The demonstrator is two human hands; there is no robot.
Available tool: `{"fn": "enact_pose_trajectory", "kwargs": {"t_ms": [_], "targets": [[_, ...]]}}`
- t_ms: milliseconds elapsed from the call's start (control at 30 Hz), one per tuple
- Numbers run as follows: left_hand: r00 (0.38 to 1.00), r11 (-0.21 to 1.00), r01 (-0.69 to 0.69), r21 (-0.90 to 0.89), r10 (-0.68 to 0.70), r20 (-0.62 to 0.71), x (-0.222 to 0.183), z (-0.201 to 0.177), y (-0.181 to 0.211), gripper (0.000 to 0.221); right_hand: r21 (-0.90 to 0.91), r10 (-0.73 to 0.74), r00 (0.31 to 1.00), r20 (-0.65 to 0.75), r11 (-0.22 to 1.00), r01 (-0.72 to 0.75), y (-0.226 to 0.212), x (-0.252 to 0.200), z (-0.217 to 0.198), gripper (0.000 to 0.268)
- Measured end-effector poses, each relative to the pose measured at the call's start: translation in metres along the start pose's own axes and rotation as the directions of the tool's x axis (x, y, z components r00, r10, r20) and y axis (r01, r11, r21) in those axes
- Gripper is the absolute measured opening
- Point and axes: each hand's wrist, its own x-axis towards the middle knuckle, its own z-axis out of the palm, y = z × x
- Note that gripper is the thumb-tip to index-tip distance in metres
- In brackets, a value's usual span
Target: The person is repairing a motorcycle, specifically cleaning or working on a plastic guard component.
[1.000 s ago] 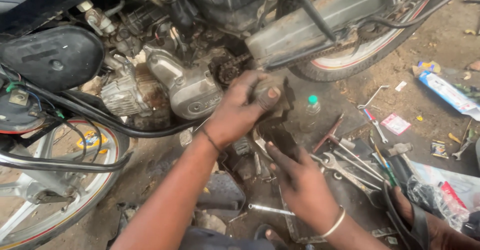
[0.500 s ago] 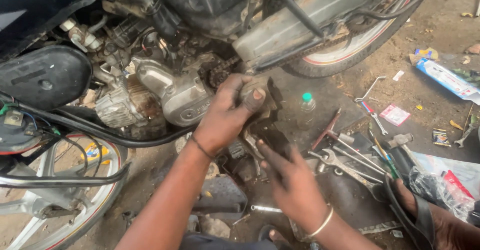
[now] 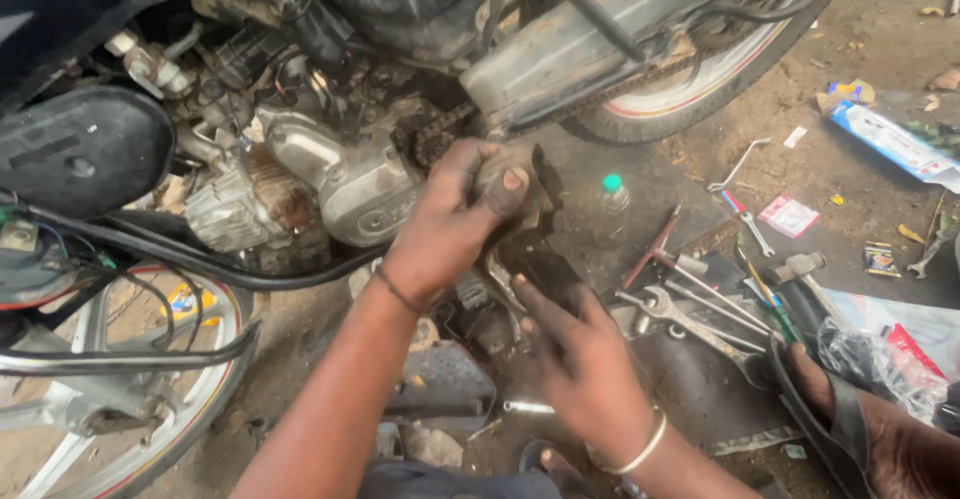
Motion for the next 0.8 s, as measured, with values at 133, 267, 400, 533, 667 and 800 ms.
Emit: {"fn": "enact_pose_trajectory", "kwargs": {"t_ms": [133,267,400,533,667,800], "targets": [[0.998,0.991,-0.060,0.120,0.060,0.003,0.001,-0.001,0.009,0.045,0.131,0.191,0.981,-0.016,0.973,-0.188,0.006,-0.010,0.015,0.049],[0.999,0.998,-0.051,0.043,0.051,0.003,0.006,0.002,0.003,0.043,-0.099,-0.227,0.951,-0.208,0.973,0.211,0.014,-0.007,0.028,0.058],[0.999,0.998,-0.026,0.061,0.029,-0.039,0.002,0.005,0.006,0.041,0.444,0.238,0.969,-0.066,0.877,-0.185,-0.005,0.005,0.029,0.046],[0.997,0.990,-0.009,0.143,0.020,-0.077,0.004,0.009,0.013,0.041,0.621,0.356,0.934,-0.032,0.739,-0.260,0.012,0.003,0.040,0.046],[0.992,0.977,-0.039,0.208,0.063,-0.109,0.005,0.019,0.016,0.041,0.871,0.466,0.883,0.058,0.409,-0.273,0.008,0.008,0.035,0.046],[0.983,0.949,-0.089,0.304,0.134,-0.129,0.004,0.026,0.017,0.042,0.923,0.693,0.699,0.175,0.132,-0.361,-0.044,0.037,-0.010,0.045]]}}
